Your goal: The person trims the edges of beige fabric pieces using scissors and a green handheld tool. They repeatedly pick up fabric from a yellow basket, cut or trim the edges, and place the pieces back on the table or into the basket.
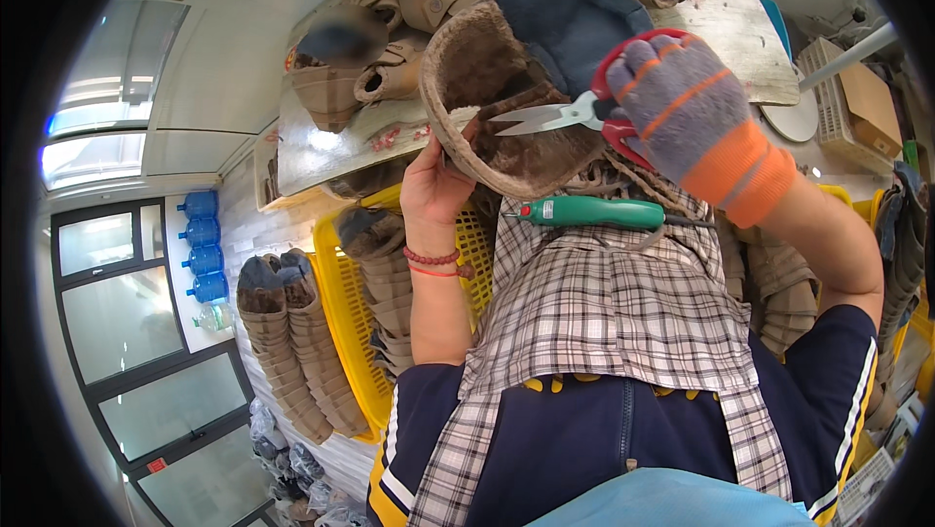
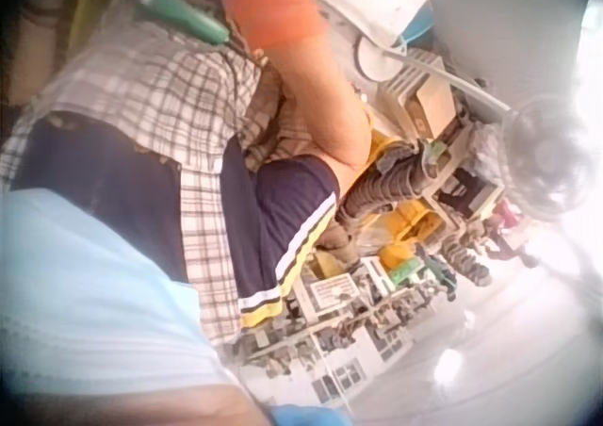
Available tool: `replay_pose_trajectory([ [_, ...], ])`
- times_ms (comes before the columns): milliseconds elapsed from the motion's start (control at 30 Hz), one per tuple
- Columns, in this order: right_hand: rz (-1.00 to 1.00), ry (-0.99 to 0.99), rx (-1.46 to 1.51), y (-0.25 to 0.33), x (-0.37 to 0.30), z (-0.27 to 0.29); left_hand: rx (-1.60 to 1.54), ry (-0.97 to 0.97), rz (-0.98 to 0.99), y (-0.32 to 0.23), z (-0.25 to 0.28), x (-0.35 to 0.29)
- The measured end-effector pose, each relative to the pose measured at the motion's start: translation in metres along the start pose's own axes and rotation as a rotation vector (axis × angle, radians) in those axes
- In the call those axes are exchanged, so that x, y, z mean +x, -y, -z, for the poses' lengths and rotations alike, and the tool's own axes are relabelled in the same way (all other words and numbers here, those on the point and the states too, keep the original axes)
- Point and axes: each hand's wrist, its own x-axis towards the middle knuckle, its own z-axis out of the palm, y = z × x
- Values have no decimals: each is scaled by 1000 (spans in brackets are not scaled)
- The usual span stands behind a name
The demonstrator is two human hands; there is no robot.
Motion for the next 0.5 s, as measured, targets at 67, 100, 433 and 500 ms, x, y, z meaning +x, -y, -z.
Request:
replay_pose_trajectory([
  [67,21,60,-81,2,10,-2,24,-1,10,0,0,1],
  [100,66,-2,-116,2,13,-8,36,-3,14,0,1,2],
  [433,102,129,-131,3,20,-21,81,111,10,8,-8,-1],
  [500,106,142,-116,4,22,-19,66,117,20,8,-8,-1],
])
